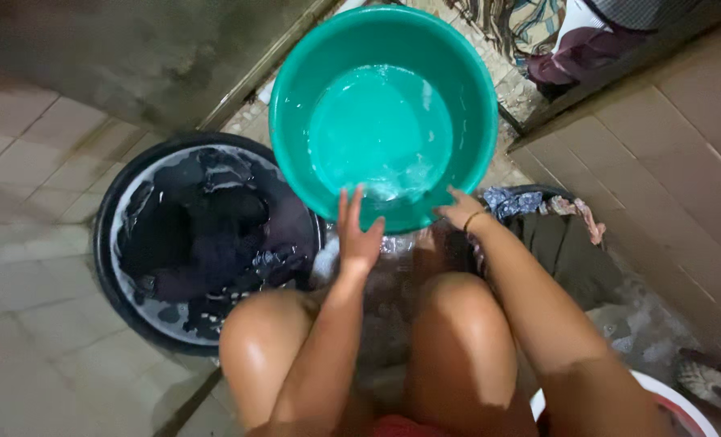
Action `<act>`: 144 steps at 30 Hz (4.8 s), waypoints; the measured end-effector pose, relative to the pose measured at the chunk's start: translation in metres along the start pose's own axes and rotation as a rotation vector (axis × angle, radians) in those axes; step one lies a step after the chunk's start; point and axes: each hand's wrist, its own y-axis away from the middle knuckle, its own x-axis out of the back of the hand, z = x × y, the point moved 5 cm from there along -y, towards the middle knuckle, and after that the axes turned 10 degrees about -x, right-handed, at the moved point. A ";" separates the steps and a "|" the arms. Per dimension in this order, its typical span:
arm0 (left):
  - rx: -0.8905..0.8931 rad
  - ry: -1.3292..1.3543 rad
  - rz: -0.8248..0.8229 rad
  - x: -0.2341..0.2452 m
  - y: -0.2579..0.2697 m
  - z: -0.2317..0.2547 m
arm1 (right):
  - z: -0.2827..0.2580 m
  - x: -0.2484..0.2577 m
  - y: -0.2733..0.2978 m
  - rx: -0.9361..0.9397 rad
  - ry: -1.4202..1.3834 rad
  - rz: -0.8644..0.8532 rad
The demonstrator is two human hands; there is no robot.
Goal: The person empties water from a basin onto the floor, then scrubs and wrings clothes by hand in soapy water inside a wash tub before placing them into the empty basin.
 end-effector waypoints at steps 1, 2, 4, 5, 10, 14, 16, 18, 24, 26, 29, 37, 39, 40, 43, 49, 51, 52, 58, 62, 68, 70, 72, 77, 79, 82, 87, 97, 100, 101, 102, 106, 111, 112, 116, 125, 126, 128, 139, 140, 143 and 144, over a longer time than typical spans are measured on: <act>-0.001 -0.004 0.005 0.013 0.001 0.021 | -0.013 0.000 0.017 0.103 0.160 0.034; -0.119 -0.119 -0.044 0.024 0.001 0.047 | -0.027 -0.002 0.036 0.205 0.300 0.064; -0.237 -0.241 -0.090 0.046 0.007 0.093 | -0.056 -0.007 0.086 0.438 0.456 0.076; -0.276 -0.269 -0.134 0.056 0.011 0.111 | -0.074 -0.009 0.117 0.604 0.480 0.067; -0.440 -0.357 -0.176 0.113 0.046 0.172 | -0.112 -0.021 0.272 0.975 0.543 0.092; -0.484 -0.431 -0.184 0.147 0.077 0.193 | -0.109 -0.033 0.347 1.069 0.519 0.139; -0.516 -0.474 -0.172 0.154 0.090 0.198 | -0.100 -0.044 0.363 1.115 0.504 0.178; -0.545 -0.474 -0.159 0.161 0.108 0.198 | -0.086 -0.062 0.376 1.163 0.402 0.177; -0.510 -0.482 -0.171 0.168 0.142 0.189 | -0.064 -0.083 0.372 1.237 0.365 0.199; -0.507 -0.492 -0.164 0.171 0.151 0.191 | -0.062 -0.082 0.371 1.293 0.343 0.202; -0.507 -0.496 -0.154 0.174 0.157 0.196 | -0.062 -0.077 0.369 1.367 0.330 0.235; -0.472 -0.511 -0.145 0.171 0.162 0.206 | -0.053 -0.065 0.376 1.356 0.370 0.265; -0.485 -0.617 -0.191 0.166 0.162 0.207 | -0.052 -0.068 0.378 1.375 0.376 0.242; -0.478 -0.617 -0.186 0.164 0.163 0.207 | -0.051 -0.070 0.377 1.377 0.379 0.235; -0.459 -0.701 -0.204 0.162 0.162 0.203 | -0.053 -0.082 0.372 1.407 0.364 0.225; -0.438 -0.736 -0.167 0.166 0.154 0.188 | -0.056 -0.095 0.360 1.345 0.360 0.143; -0.401 -0.781 -0.168 0.168 0.148 0.179 | -0.057 -0.099 0.357 1.329 0.362 0.084; -0.392 -0.780 -0.163 0.168 0.148 0.177 | -0.057 -0.100 0.358 1.330 0.368 0.075; -0.328 -0.798 -0.202 0.185 0.147 0.159 | -0.063 -0.111 0.361 1.266 0.425 0.030; -0.327 -0.754 -0.210 0.192 0.155 0.150 | -0.064 -0.111 0.364 1.304 0.387 0.075; -0.357 -0.664 -0.212 0.203 0.167 0.161 | -0.061 -0.112 0.360 1.262 0.361 0.101; -0.381 -0.665 -0.182 0.209 0.164 0.171 | -0.068 -0.108 0.358 1.291 0.370 0.096; -0.412 -0.549 -0.105 0.214 0.172 0.179 | -0.064 -0.106 0.357 1.266 0.391 0.088; -0.469 -0.499 -0.064 0.212 0.183 0.187 | -0.063 -0.104 0.367 1.247 0.327 0.065; -0.473 -0.497 -0.071 0.209 0.185 0.187 | -0.063 -0.102 0.369 1.211 0.284 0.018; -0.462 -0.475 -0.088 0.205 0.185 0.183 | -0.060 -0.097 0.368 1.178 0.294 0.036; -0.476 -0.544 -0.109 0.198 0.183 0.181 | -0.059 -0.096 0.368 1.282 0.299 0.062; -0.424 -0.525 -0.156 0.196 0.183 0.183 | -0.061 -0.092 0.375 1.193 0.208 -0.021; -0.443 -0.551 -0.163 0.193 0.180 0.179 | -0.059 -0.091 0.372 1.172 0.202 -0.021; -0.442 -0.545 -0.165 0.192 0.180 0.179 | -0.058 -0.091 0.372 1.159 0.200 -0.027; -0.441 -0.539 -0.167 0.191 0.181 0.178 | -0.058 -0.091 0.373 1.145 0.197 -0.033; -0.455 -0.534 -0.160 0.189 0.181 0.178 | -0.059 -0.093 0.375 1.117 0.171 -0.034; -0.432 -0.512 -0.160 0.192 0.184 0.179 | -0.058 -0.094 0.370 1.110 0.148 -0.051; -0.435 -0.513 -0.159 0.192 0.183 0.180 | -0.058 -0.094 0.369 1.112 0.147 -0.048; -0.431 -0.511 -0.154 0.191 0.183 0.180 | -0.055 -0.095 0.369 1.088 0.137 -0.057; -0.407 -0.516 -0.191 0.190 0.181 0.178 | -0.056 -0.087 0.368 1.084 0.197 -0.025; -0.380 -0.515 -0.203 0.189 0.182 0.176 | -0.053 -0.087 0.367 1.047 0.203 -0.037; -0.406 -0.536 -0.202 0.189 0.181 0.176 | -0.053 -0.090 0.367 1.038 0.200 -0.044; -0.343 -0.681 -0.253 0.184 0.171 0.150 | -0.056 -0.102 0.363 1.278 0.401 0.005; -0.306 -0.669 -0.285 0.182 0.170 0.147 | -0.056 -0.106 0.364 1.297 0.420 0.009; -0.287 -0.656 -0.314 0.185 0.167 0.146 | -0.061 -0.121 0.369 1.331 0.481 -0.005; -0.301 -0.657 -0.311 0.187 0.166 0.147 | -0.062 -0.128 0.372 1.344 0.520 -0.028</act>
